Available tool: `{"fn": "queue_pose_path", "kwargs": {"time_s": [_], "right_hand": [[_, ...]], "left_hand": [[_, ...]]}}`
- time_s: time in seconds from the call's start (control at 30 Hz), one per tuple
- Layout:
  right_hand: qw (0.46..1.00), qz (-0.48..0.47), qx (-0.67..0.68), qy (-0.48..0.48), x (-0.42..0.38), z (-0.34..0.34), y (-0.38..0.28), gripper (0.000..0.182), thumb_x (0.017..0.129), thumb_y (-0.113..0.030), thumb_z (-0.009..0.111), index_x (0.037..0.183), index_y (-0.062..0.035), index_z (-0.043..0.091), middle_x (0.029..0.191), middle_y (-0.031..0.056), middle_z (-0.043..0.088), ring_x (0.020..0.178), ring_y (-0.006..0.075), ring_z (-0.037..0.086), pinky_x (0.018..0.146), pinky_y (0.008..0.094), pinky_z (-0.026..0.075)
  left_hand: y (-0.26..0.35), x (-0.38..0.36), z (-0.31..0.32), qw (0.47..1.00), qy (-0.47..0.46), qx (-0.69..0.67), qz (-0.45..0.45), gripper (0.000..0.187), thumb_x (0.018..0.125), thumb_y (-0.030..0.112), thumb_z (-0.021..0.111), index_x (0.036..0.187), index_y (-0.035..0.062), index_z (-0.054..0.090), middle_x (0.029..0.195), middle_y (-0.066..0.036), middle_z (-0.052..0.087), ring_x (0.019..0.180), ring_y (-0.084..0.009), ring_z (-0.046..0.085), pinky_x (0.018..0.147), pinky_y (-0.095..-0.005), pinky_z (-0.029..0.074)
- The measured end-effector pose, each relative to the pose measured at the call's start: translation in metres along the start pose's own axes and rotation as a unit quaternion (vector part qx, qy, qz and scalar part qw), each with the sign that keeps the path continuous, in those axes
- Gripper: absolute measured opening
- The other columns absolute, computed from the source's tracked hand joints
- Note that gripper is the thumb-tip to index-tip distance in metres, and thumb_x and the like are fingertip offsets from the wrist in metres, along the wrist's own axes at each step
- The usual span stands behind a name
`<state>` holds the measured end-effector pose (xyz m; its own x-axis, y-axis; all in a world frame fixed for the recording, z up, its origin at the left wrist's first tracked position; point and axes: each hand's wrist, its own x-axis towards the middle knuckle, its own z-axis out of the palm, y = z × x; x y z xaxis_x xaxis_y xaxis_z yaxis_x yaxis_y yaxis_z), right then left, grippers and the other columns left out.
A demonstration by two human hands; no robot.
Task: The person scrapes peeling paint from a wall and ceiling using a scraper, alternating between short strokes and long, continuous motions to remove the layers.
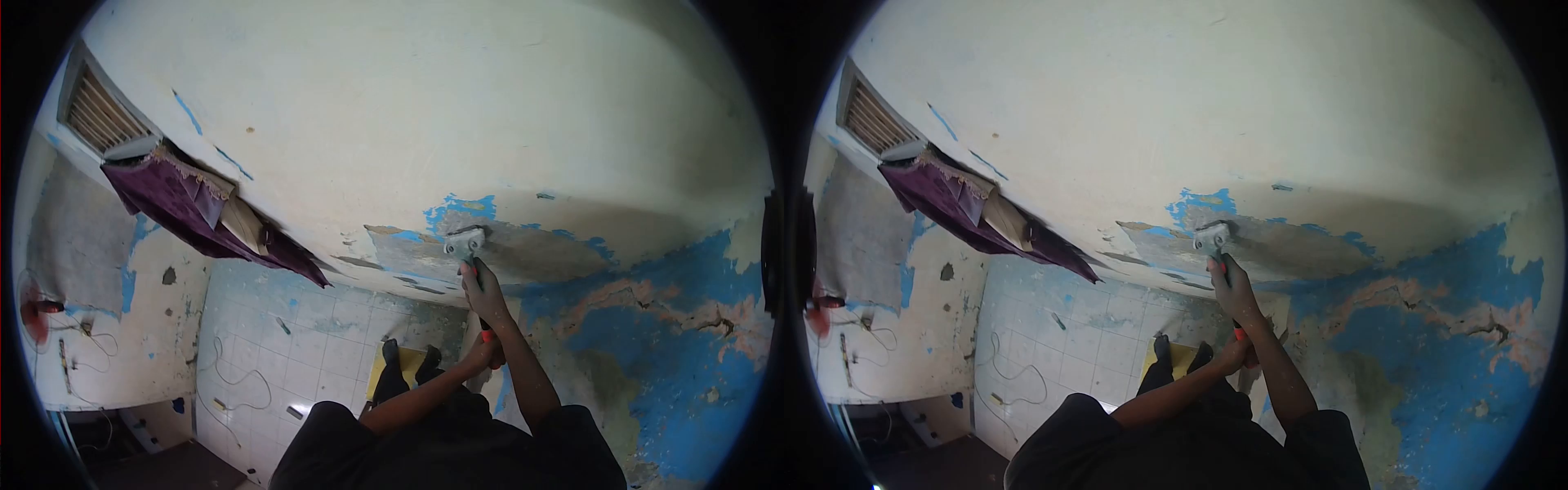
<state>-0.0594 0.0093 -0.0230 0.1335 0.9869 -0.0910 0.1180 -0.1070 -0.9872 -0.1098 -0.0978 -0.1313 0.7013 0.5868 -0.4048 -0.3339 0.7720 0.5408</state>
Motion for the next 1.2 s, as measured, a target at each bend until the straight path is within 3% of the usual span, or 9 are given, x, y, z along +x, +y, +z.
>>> {"fn": "queue_pose_path", "kwargs": {"time_s": [0.23, 0.4, 0.6, 0.8, 0.9, 1.0, 1.1, 1.13, 1.2], "right_hand": [[0.983, -0.038, -0.182, -0.001, 0.002, 0.004, -0.029, 0.032, 0.094, -0.028, 0.050, 0.092, 0.0030, 0.051, 0.060, 0.0111, 0.047, 0.053, 0.0188, 0.046, 0.052, 0.0328, 0.037], [0.965, -0.051, -0.255, -0.033, 0.010, 0.009, -0.036, 0.032, 0.094, -0.027, 0.049, 0.094, 0.0045, 0.051, 0.061, 0.0226, 0.051, 0.057, 0.0379, 0.055, 0.053, 0.0389, 0.039], [0.974, -0.025, -0.224, -0.016, 0.004, -0.001, -0.036, 0.034, 0.094, -0.029, 0.050, 0.088, 0.0049, 0.050, 0.059, 0.0240, 0.050, 0.059, 0.0433, 0.054, 0.052, 0.0411, 0.039], [0.965, -0.098, -0.244, 0.008, 0.007, 0.007, -0.037, 0.037, 0.094, -0.030, 0.050, 0.084, 0.0054, 0.050, 0.057, 0.0240, 0.050, 0.057, 0.0430, 0.054, 0.050, 0.0417, 0.039], [0.977, -0.024, -0.212, -0.022, 0.008, -0.004, -0.039, 0.039, 0.094, -0.033, 0.050, 0.094, 0.0055, 0.053, 0.062, 0.0197, 0.050, 0.056, 0.0277, 0.050, 0.057, 0.0361, 0.041], [0.962, -0.119, -0.244, -0.030, 0.022, 0.021, -0.038, 0.038, 0.094, -0.032, 0.050, 0.086, 0.0052, 0.051, 0.059, 0.0251, 0.051, 0.059, 0.0438, 0.055, 0.051, 0.0423, 0.040], [0.965, -0.092, -0.241, -0.043, 0.020, 0.018, -0.045, 0.039, 0.094, -0.033, 0.049, 0.088, 0.0052, 0.051, 0.061, 0.0253, 0.053, 0.061, 0.0438, 0.056, 0.052, 0.0420, 0.041], [0.969, -0.074, -0.235, -0.022, 0.016, 0.013, -0.044, 0.038, 0.094, -0.034, 0.049, 0.094, 0.0031, 0.054, 0.063, 0.0187, 0.051, 0.056, 0.0282, 0.050, 0.058, 0.0349, 0.042], [0.971, -0.071, -0.228, -0.026, 0.011, 0.005, -0.040, 0.039, 0.095, -0.035, 0.048, 0.093, 0.0034, 0.054, 0.064, 0.0198, 0.052, 0.056, 0.0296, 0.051, 0.059, 0.0360, 0.043]], "left_hand": [[-0.008, -0.002, 0.034, 0.997, 0.036, -0.061, 0.031, 0.030, 0.088, 0.024, 0.051, 0.107, 0.0007, 0.050, 0.088, -0.008, 0.061, 0.078, -0.0186, 0.061, 0.068, -0.0322, 0.048], [0.010, -0.003, 0.047, 0.983, 0.016, -0.181, -0.008, 0.014, 0.087, 0.020, 0.053, 0.078, 0.0094, 0.048, 0.061, 0.001, 0.044, 0.047, -0.0108, 0.043, 0.045, -0.0270, 0.032], [0.016, -0.013, 0.051, 0.969, -0.107, -0.223, -0.010, 0.022, 0.085, 0.020, 0.053, 0.068, 0.0139, 0.040, 0.053, 0.003, 0.036, 0.040, -0.0100, 0.035, 0.040, -0.0266, 0.027], [0.012, -0.016, 0.059, 0.972, -0.048, -0.227, -0.032, 0.030, 0.085, 0.021, 0.053, 0.063, 0.0161, 0.034, 0.048, 0.005, 0.030, 0.035, -0.0092, 0.030, 0.036, -0.0259, 0.024], [0.023, -0.015, 0.060, 0.972, -0.073, -0.220, -0.028, 0.028, 0.085, 0.019, 0.052, 0.063, 0.0160, 0.035, 0.048, 0.005, 0.031, 0.035, -0.0093, 0.030, 0.036, -0.0259, 0.024], [0.028, -0.012, 0.051, 0.970, -0.054, -0.236, -0.014, 0.027, 0.084, 0.018, 0.052, 0.063, 0.0156, 0.036, 0.049, 0.004, 0.031, 0.036, -0.0095, 0.031, 0.037, -0.0260, 0.024], [0.027, -0.013, 0.051, 0.973, -0.035, -0.229, -0.003, 0.026, 0.084, 0.017, 0.051, 0.064, 0.0154, 0.036, 0.049, 0.004, 0.032, 0.037, -0.0095, 0.032, 0.037, -0.0261, 0.025], [0.030, -0.015, 0.058, 0.977, -0.034, -0.212, -0.008, 0.026, 0.085, 0.018, 0.051, 0.064, 0.0154, 0.036, 0.049, 0.004, 0.032, 0.037, -0.0095, 0.032, 0.037, -0.0261, 0.025], [0.032, -0.018, 0.061, 0.979, -0.034, -0.198, -0.010, 0.026, 0.085, 0.018, 0.051, 0.063, 0.0153, 0.036, 0.049, 0.004, 0.032, 0.037, -0.0095, 0.032, 0.037, -0.0261, 0.025]]}}
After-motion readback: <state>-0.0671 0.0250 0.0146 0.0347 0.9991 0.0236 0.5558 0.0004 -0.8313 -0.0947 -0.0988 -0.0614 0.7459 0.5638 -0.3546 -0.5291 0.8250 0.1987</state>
